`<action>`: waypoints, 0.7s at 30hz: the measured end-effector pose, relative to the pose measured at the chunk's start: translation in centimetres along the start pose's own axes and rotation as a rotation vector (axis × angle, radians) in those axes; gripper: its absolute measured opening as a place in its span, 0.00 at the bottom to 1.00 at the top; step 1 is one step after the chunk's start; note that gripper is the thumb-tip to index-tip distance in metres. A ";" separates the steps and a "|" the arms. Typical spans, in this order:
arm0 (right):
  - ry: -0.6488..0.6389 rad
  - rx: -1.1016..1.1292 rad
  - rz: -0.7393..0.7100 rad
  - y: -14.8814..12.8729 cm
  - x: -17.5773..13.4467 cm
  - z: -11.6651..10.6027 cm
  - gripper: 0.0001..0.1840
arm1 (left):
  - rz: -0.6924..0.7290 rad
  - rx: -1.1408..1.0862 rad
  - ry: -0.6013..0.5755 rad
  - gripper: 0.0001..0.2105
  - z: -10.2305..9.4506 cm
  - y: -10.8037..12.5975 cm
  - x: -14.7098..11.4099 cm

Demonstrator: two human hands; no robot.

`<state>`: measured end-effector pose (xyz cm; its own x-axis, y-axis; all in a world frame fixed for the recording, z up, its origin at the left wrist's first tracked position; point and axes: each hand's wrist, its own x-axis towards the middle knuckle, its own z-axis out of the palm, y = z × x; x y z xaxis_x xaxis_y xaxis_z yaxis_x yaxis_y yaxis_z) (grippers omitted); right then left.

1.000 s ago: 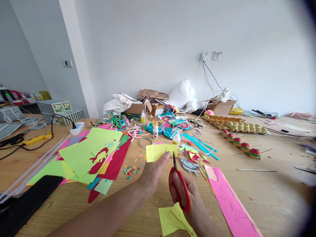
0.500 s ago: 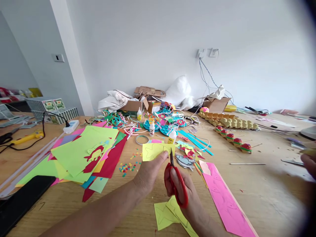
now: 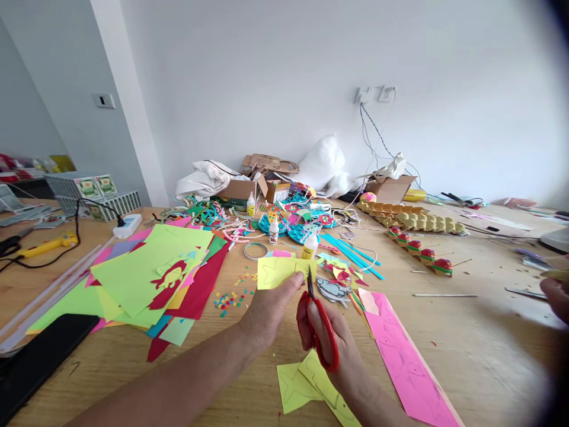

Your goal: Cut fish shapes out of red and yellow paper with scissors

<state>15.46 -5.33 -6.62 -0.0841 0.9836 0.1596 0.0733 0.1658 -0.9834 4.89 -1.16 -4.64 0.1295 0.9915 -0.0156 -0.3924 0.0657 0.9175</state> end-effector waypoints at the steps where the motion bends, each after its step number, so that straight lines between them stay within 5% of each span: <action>1: 0.003 0.003 0.003 0.0 0.0 0.0 0.22 | 0.000 -0.006 -0.006 0.09 0.0 0.0 0.0; 21: 0.058 -0.011 0.098 -0.3 0.1 -0.1 0.22 | 0.022 -0.060 -0.045 0.09 -0.3 -0.1 0.6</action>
<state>15.48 -5.23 -6.33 -0.0179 0.9975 0.0679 0.0891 0.0692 -0.9936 4.72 -0.53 -4.82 0.1605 0.9867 0.0235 -0.4493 0.0518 0.8919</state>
